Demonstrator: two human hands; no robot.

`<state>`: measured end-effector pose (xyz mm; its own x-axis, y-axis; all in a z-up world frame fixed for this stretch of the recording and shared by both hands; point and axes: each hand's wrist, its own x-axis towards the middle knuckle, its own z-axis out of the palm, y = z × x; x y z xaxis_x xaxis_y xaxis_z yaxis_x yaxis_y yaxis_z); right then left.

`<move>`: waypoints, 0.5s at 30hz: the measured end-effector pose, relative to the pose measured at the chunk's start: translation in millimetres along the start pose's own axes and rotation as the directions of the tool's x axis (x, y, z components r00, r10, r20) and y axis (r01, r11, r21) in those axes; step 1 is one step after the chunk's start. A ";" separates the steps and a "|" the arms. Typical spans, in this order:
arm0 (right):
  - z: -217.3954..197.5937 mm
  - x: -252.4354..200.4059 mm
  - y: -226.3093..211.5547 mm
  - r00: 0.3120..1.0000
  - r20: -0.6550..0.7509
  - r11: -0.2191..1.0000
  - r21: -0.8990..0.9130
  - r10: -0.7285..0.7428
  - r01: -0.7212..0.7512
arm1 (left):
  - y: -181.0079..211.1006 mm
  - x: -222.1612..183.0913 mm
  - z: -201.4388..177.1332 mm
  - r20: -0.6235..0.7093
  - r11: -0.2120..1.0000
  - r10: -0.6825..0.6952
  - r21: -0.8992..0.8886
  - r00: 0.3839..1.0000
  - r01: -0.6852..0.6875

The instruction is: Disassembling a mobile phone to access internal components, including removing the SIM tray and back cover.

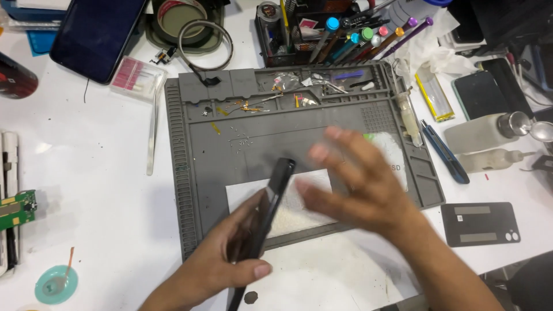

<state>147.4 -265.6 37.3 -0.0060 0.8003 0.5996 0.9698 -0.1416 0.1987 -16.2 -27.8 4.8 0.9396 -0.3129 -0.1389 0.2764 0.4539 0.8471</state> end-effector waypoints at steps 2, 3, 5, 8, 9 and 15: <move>-15.5 -8.7 50.4 0.964 -0.043 0.964 -0.029 0.263 -0.264 | -11.1 -1.1 -15.5 -0.066 0.999 0.011 -0.044 0.998 -0.014; -23.0 -12.2 74.9 0.859 -0.096 0.862 -0.030 0.502 -0.507 | -16.8 -3.6 -22.6 -0.144 0.996 0.017 -0.089 0.989 -0.030; -9.8 -39.5 140.9 0.645 -0.084 0.647 -0.007 0.759 -0.762 | -15.5 3.9 -22.4 -0.174 0.991 0.075 -0.095 0.982 -0.092; 7.7 -49.4 182.0 0.235 0.045 0.231 0.078 0.971 -0.970 | -19.2 7.0 -18.4 -0.203 0.970 0.137 -0.171 0.970 -0.173; 14.9 -44.9 188.5 0.121 0.158 0.102 0.126 0.980 -0.987 | -21.4 7.4 -17.3 -0.207 0.949 0.147 -0.246 0.967 -0.197; 41.1 -71.7 207.5 0.034 0.208 0.015 0.092 0.978 -0.996 | -24.8 9.4 -18.0 -0.261 0.966 0.099 -0.208 0.960 -0.156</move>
<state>359.2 -328.5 3.6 0.9985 0.0101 0.0538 0.0434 -0.7451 -0.6655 -10.6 -27.0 -26.8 0.9823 -0.0381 -0.1833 0.1624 0.6609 0.7327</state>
